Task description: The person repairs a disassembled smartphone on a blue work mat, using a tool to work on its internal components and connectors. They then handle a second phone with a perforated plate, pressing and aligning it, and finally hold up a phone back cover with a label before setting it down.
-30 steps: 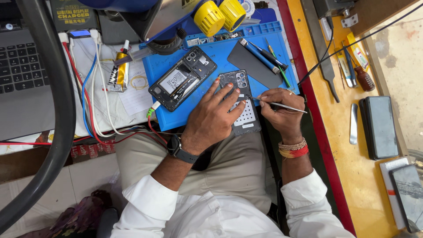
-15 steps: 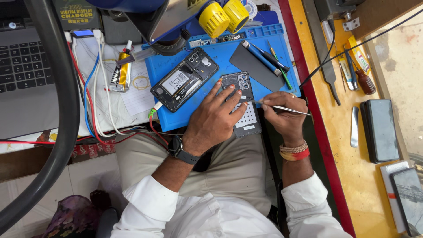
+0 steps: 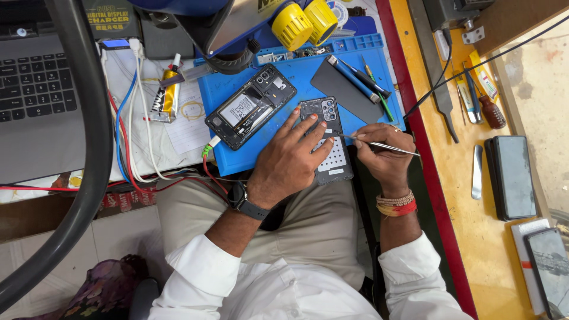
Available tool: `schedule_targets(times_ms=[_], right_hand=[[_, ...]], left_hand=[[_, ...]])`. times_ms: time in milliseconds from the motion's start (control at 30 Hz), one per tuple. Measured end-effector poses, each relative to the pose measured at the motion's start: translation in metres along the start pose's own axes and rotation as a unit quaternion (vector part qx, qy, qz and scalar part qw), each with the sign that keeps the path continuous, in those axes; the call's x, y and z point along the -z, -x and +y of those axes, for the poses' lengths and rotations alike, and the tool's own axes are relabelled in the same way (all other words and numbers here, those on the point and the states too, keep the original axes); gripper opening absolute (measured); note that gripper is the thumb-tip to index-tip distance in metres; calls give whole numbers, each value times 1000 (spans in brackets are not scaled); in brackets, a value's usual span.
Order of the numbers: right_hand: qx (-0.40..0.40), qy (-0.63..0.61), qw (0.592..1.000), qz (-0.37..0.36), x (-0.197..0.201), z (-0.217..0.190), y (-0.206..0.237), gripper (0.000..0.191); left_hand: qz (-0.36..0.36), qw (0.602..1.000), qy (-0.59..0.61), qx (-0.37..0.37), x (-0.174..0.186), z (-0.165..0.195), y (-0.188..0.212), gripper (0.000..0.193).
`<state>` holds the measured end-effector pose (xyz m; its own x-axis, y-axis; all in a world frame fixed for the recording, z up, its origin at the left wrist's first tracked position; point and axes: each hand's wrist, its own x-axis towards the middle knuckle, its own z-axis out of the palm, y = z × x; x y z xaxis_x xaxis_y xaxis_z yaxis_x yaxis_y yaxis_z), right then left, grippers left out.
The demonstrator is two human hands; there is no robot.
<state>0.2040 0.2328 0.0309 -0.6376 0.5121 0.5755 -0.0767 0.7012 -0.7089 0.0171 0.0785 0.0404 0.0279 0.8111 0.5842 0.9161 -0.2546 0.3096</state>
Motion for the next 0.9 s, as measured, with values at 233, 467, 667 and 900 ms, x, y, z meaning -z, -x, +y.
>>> schedule_targets(times_ms=[233, 467, 667, 900], right_hand=[[-5, 12, 1000, -7, 2, 3, -1, 16], [-19, -15, 1000, -5, 4, -1, -1, 16], [1, 5, 1000, -11, 3, 1, -3, 16], [-10, 3, 1000, 4, 1, 4, 1, 15]], left_hand=[[3, 1000, 4, 2, -1, 0, 0, 29], [1, 1000, 5, -2, 0, -1, -1, 30], [1, 1000, 8, 1, -2, -1, -1, 29], [4, 1000, 7, 1, -3, -1, 0, 28]])
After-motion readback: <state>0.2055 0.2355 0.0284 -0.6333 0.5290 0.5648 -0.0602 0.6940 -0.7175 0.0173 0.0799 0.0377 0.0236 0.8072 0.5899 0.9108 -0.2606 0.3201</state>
